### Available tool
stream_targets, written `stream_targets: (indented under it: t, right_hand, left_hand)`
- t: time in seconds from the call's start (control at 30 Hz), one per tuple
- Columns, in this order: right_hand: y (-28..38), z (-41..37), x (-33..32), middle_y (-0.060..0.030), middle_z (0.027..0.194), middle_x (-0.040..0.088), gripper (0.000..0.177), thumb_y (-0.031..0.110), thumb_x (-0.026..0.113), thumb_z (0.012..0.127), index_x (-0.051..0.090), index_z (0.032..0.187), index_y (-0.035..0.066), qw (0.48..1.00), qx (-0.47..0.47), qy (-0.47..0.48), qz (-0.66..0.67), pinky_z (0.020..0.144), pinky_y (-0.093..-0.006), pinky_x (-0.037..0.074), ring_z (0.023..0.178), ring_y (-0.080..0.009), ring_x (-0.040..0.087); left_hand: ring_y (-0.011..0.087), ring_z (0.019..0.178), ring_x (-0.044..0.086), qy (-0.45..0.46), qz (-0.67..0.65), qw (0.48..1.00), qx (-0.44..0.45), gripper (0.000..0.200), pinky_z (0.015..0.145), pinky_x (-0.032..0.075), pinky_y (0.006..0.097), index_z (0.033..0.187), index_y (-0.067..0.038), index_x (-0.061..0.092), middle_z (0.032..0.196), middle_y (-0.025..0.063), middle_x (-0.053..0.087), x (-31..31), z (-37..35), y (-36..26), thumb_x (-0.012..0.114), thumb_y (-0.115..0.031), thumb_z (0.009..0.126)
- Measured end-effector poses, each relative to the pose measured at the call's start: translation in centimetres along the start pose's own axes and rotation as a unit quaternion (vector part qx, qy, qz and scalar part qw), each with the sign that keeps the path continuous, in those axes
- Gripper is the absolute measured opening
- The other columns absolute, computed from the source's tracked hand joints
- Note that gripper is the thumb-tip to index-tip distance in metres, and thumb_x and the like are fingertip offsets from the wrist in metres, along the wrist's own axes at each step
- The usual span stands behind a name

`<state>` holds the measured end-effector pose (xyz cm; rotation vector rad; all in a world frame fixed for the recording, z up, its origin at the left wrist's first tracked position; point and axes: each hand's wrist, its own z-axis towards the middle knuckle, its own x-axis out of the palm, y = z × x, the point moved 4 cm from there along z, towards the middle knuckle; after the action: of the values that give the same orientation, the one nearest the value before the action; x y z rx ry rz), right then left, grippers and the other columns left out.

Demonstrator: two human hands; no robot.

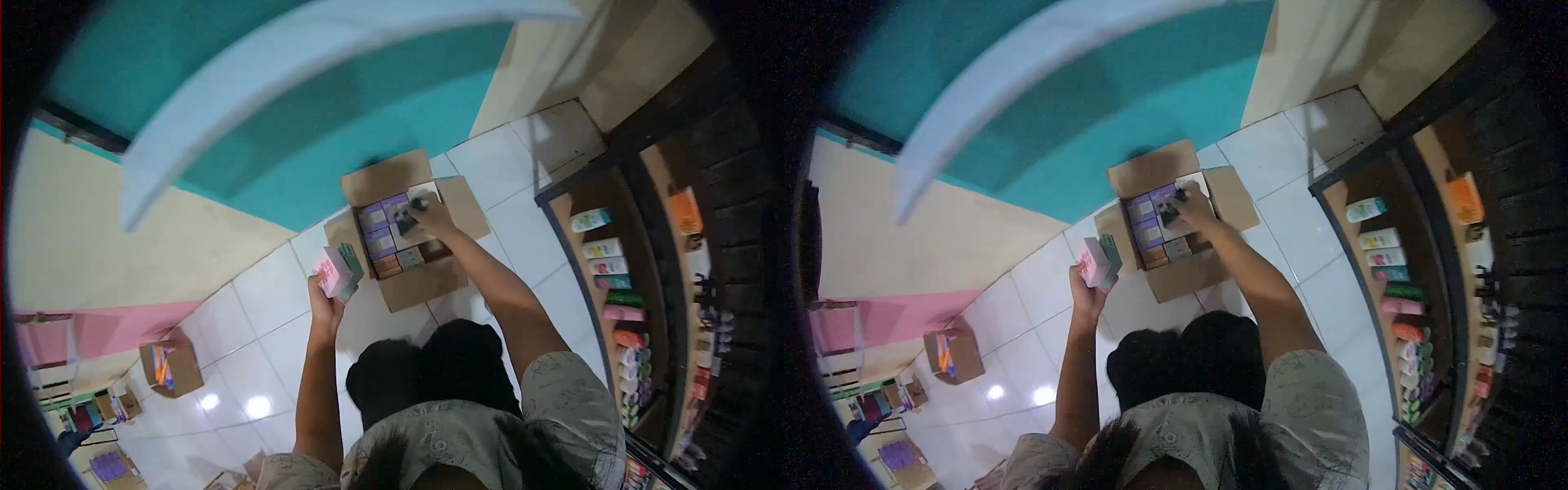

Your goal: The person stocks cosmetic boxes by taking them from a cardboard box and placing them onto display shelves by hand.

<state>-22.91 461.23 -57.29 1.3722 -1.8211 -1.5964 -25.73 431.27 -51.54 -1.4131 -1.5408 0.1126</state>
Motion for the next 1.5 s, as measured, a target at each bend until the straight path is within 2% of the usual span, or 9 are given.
stream_targets:
  t: [0.13, 0.37, 0.6, 0.8, 0.93, 0.97, 1.07, 1.27, 1.5]
  right_hand:
    - [-1.8, 4.7, 3.7, -0.023, 0.109, 0.059, 0.052, 0.024, 0.071, 0.079, 0.045, 0.117, -0.001, 0.978, -0.151, -0.056, -0.133, 0.088, -0.0407, 0.047, 0.103, -0.0391, 0.058]
    - [-2.4, 2.5, 5.2, -0.018, 0.136, 0.041, 0.053, 0.034, 0.07, 0.078, 0.057, 0.123, 0.008, 0.875, -0.308, -0.093, -0.362, 0.1, -0.0556, 0.032, 0.128, -0.0372, 0.036]
    - [-7.1, 3.4, 8.7, -0.021, 0.138, 0.038, 0.046, 0.03, 0.063, 0.084, 0.057, 0.122, 0.005, 0.868, -0.358, -0.019, -0.344, 0.105, -0.0598, 0.025, 0.132, -0.0384, 0.031]
    - [-3.8, 0.6, 5.7, -0.0204, 0.141, 0.035, 0.045, 0.032, 0.053, 0.09, 0.053, 0.126, 0.005, 0.836, -0.316, -0.121, -0.431, 0.109, -0.0541, 0.022, 0.134, -0.0383, 0.028]
    - [-6.4, 3.0, 2.5, -0.0183, 0.129, 0.051, 0.034, 0.021, 0.056, 0.09, 0.056, 0.118, 0.002, 0.912, -0.347, -0.154, -0.154, 0.107, -0.0491, 0.029, 0.125, -0.0337, 0.044]
    - [-4.5, 1.9, 0.7, -0.016, 0.113, 0.059, 0.027, 0.018, 0.055, 0.091, 0.057, 0.113, 0.002, 0.896, -0.357, -0.206, -0.165, 0.099, -0.045, 0.038, 0.11, -0.0298, 0.055]
    - [-6.3, 2.8, 0.2, -0.0156, 0.101, 0.061, 0.028, 0.023, 0.056, 0.092, 0.058, 0.112, 0.003, 0.962, -0.178, -0.199, 0.052, 0.09, -0.0407, 0.044, 0.098, -0.0268, 0.059]
    - [-3.3, -3.1, 8.7, -0.0154, 0.094, 0.062, 0.045, 0.039, 0.063, 0.086, 0.057, 0.113, 0.003, 0.955, 0.009, 0.287, 0.079, 0.086, -0.0374, 0.047, 0.093, -0.0258, 0.06]
    - [-5.0, 1.3, 7.6, -0.0244, 0.105, 0.061, 0.059, 0.035, 0.07, 0.08, 0.045, 0.119, -0.002, 0.984, -0.173, 0.003, -0.042, 0.085, -0.0447, 0.048, 0.097, -0.0394, 0.061]
  left_hand:
    - [0.0255, 0.096, 0.061, 0.001, 0.036, 0.999, 0.024, 0.049, 0.075, 0.053, 0.0394, 0.125, -0.009, 0.048, 0.112, 0.0107, 0.059, -3.1, 6.5, 2.7, 0.043, -0.039, 0.086]
    - [0.0247, 0.095, 0.059, -0.012, -0.053, 0.998, 0.019, 0.055, 0.072, 0.049, 0.0378, 0.126, -0.011, 0.047, 0.112, 0.0091, 0.057, -4.6, 6.2, 4.5, 0.049, -0.043, 0.081]
    - [0.0242, 0.096, 0.057, -0.012, -0.05, 0.999, 0.004, 0.054, 0.074, 0.047, 0.0396, 0.125, -0.012, 0.047, 0.113, 0.008, 0.057, -5.3, 6.9, 5.4, 0.05, -0.043, 0.081]
    - [0.0244, 0.095, 0.057, -0.028, -0.066, 0.997, 0.001, 0.053, 0.074, 0.047, 0.0394, 0.127, -0.012, 0.047, 0.114, 0.0079, 0.057, -4.9, 6.3, 5.1, 0.05, -0.041, 0.082]
    - [0.0251, 0.097, 0.058, 0.003, -0.049, 0.999, 0.007, 0.055, 0.076, 0.049, 0.0391, 0.127, -0.009, 0.046, 0.115, 0.0094, 0.057, -4.7, 6.2, 5.5, 0.05, -0.04, 0.082]
    - [0.0253, 0.098, 0.058, 0.013, -0.046, 0.999, 0.009, 0.055, 0.077, 0.05, 0.0391, 0.128, -0.008, 0.046, 0.115, 0.0101, 0.057, -4.7, 6.2, 5.0, 0.05, -0.04, 0.082]
    - [0.0272, 0.103, 0.059, 0.028, -0.019, 0.999, 0.02, 0.056, 0.082, 0.051, 0.0412, 0.13, -0.005, 0.044, 0.117, 0.0126, 0.057, -4.1, 5.8, 4.6, 0.048, -0.037, 0.084]
    - [0.0272, 0.112, 0.055, 0.023, 0.049, 0.998, -0.025, 0.054, 0.096, 0.044, 0.0444, 0.131, -0.004, 0.043, 0.123, 0.0134, 0.056, -3.9, 7.2, 6.6, 0.045, -0.033, 0.086]
    - [0.0313, 0.119, 0.049, 0.06, -0.025, 0.998, -0.018, 0.059, 0.1, 0.037, 0.0551, 0.135, -0.008, 0.04, 0.13, 0.0127, 0.051, -4.0, 7.0, 7.0, 0.046, -0.037, 0.084]
